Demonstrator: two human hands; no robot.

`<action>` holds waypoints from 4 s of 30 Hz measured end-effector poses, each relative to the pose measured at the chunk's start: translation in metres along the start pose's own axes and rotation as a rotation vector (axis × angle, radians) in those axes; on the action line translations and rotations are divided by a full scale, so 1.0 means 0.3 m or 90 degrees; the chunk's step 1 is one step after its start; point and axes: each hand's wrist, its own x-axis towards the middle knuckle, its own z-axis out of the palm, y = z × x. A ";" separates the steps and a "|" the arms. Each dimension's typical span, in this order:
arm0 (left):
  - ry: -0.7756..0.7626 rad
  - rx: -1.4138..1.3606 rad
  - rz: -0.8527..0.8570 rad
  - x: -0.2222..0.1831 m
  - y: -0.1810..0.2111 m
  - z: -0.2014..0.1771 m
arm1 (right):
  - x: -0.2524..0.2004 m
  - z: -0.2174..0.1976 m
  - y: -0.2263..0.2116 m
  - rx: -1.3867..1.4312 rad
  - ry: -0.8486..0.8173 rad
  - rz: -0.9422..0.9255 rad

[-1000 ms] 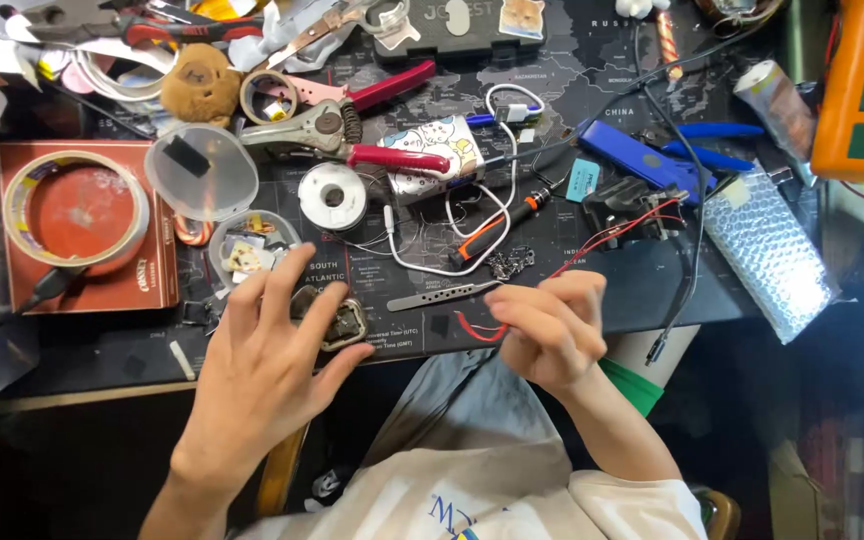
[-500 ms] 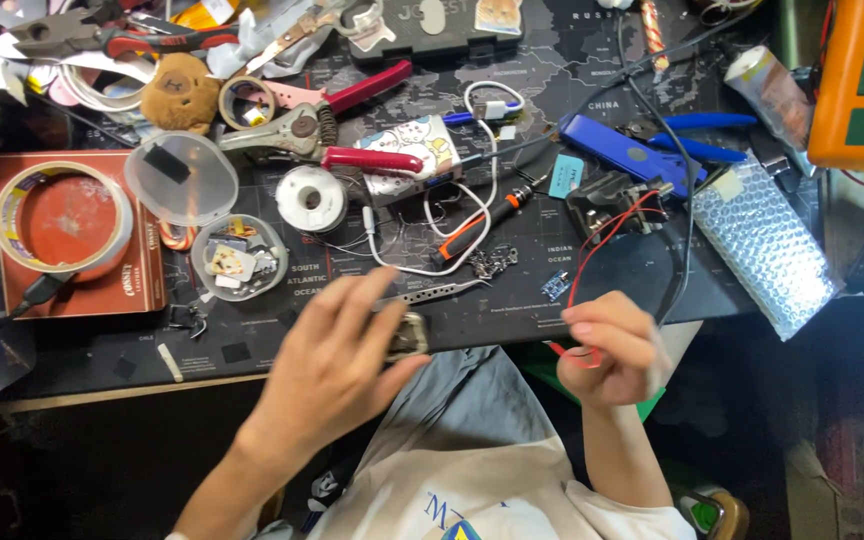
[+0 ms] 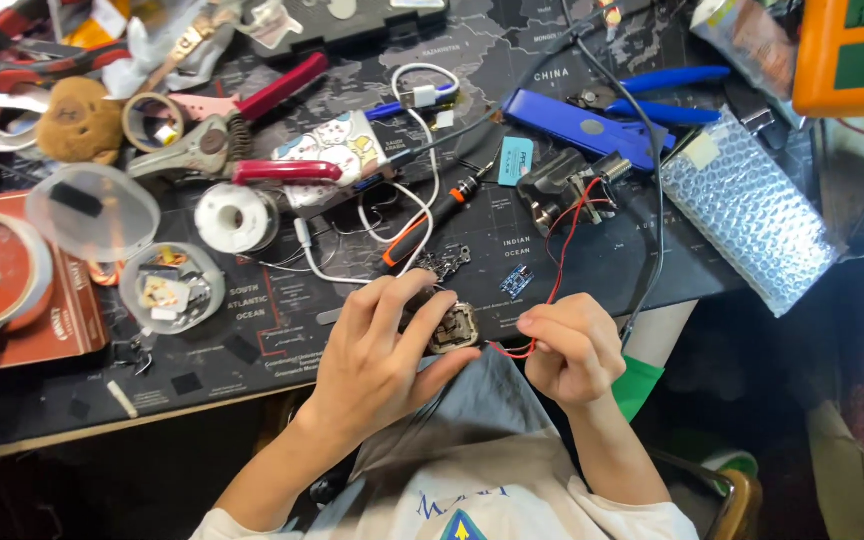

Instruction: Soldering wires to a small electronic component on a workbench

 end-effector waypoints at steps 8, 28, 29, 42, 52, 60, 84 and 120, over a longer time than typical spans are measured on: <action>-0.024 0.009 -0.025 0.017 0.000 -0.008 | 0.004 0.015 0.029 -0.082 -0.037 -0.043; 0.037 -0.043 -0.060 0.045 -0.010 0.025 | -0.032 -0.014 0.034 -0.137 -0.126 -0.016; 0.036 -0.043 -0.061 0.046 -0.011 0.026 | -0.036 -0.014 0.035 -0.136 -0.127 -0.016; 0.029 -0.079 -0.066 0.055 -0.018 0.018 | -0.059 -0.007 0.043 -0.142 -0.100 -0.026; 0.002 -0.216 -0.110 0.075 -0.035 -0.009 | -0.063 -0.007 0.041 -0.145 -0.105 -0.022; -0.002 -0.214 -0.108 0.069 -0.037 -0.007 | -0.060 -0.016 0.036 -0.144 -0.124 -0.014; 0.007 -0.216 -0.100 0.075 -0.024 -0.023 | 0.075 0.016 -0.011 -0.138 -0.159 0.036; 0.109 0.051 0.579 0.286 -0.190 -0.136 | 0.236 0.053 -0.163 -0.297 -0.111 0.148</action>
